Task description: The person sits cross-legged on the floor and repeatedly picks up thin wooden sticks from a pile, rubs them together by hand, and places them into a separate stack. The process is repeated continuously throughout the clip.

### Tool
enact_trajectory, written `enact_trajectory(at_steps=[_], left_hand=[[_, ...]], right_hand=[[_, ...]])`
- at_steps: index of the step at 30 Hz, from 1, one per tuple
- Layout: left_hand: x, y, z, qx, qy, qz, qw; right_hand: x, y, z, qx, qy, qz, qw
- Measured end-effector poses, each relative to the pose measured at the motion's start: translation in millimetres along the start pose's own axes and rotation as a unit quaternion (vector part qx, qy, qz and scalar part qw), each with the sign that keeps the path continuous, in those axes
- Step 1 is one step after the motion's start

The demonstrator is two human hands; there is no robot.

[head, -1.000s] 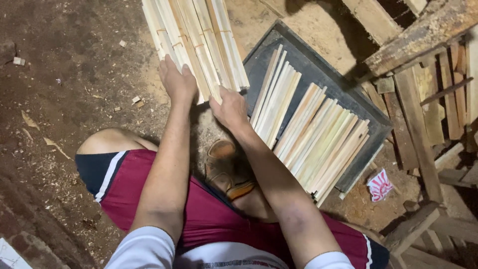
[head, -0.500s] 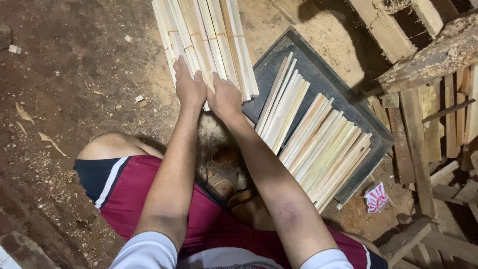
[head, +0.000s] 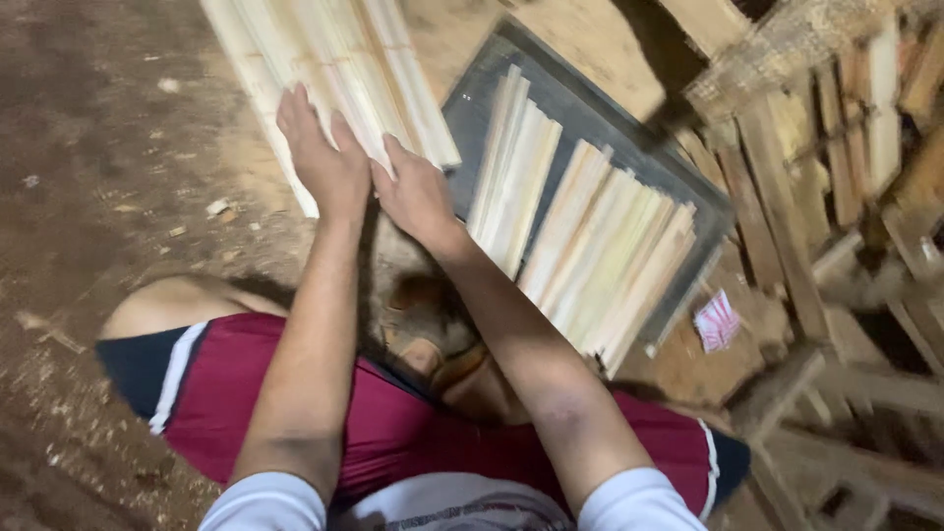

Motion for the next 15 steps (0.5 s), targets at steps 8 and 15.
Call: enact_trajectory(at_steps=[8,15], left_hand=[[116,-78,-83,-0.176,0.262,-0.328,0.890],[183,-115,-159,-0.321,0.480,-0.557,0.597]], right_hand=[[-76,-43,-99,-0.039,-0.204,0.275,0.939],[-45,-147,-173,0.027,-0.203,0.011,0.979]])
Point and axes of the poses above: each hand's wrist, its own z-axis towards the middle knuckle, its own x-axis out of the palm, y = z × x, the point moved 7 cm from there along z, towards the middle knuckle, and after that the axes turned 11 degrees about y, right-handed, at the moved point
